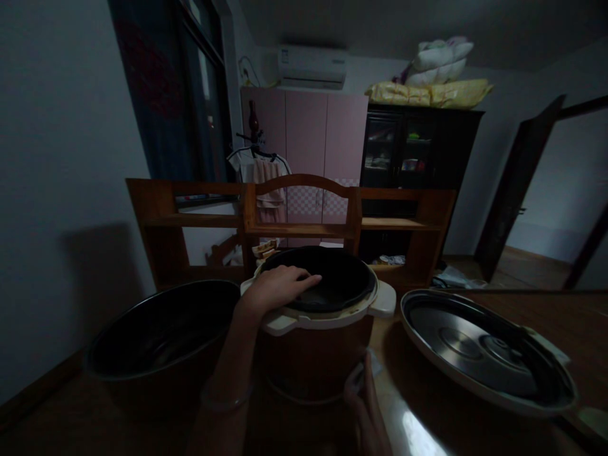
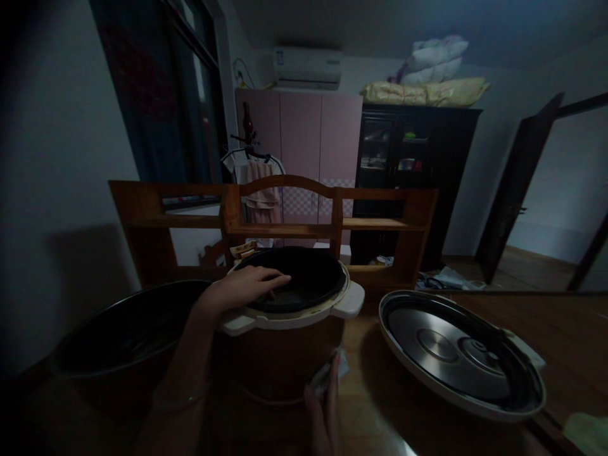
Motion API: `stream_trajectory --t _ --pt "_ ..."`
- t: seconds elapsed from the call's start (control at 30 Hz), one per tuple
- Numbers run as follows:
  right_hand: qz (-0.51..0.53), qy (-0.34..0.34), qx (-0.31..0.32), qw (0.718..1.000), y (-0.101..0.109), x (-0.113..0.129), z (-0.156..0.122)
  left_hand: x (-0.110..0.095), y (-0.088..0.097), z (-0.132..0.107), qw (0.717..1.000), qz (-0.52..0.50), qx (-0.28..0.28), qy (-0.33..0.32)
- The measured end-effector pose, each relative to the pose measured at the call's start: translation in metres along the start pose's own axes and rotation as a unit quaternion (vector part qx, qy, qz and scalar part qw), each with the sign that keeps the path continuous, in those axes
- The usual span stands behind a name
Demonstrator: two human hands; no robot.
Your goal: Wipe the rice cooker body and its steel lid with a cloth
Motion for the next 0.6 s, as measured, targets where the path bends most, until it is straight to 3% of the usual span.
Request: stream_trajectory --t 0.27,0.37,0.47,0.6 --pt "0.126 -0.132 0.006 0.983 -0.02 0.043 -0.009 -0.001 0.001 0.0 1.0 -0.005 0.008 -0.009" --pt "0.127 -0.135 -0.019 0.983 -0.012 0.051 -0.003 0.0 0.0 0.0 1.0 -0.001 0.006 -0.005" --pt "0.126 -0.181 -0.053 0.974 0.0 0.053 0.001 0.001 0.0 0.0 1.0 -0.002 0.004 -0.009" --pt "0.067 -0.19 -0.021 0.979 0.002 0.047 0.003 0.0 0.0 0.0 1.0 0.007 0.004 -0.007"
Point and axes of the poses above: each hand's wrist, its own z-axis towards the middle knuckle, its own y-axis out of the back of the hand, x = y × z, the point moved 1 cm from there along z, towards the middle knuckle, and after that the axes turned 13 degrees about x, right-handed, at the moved point
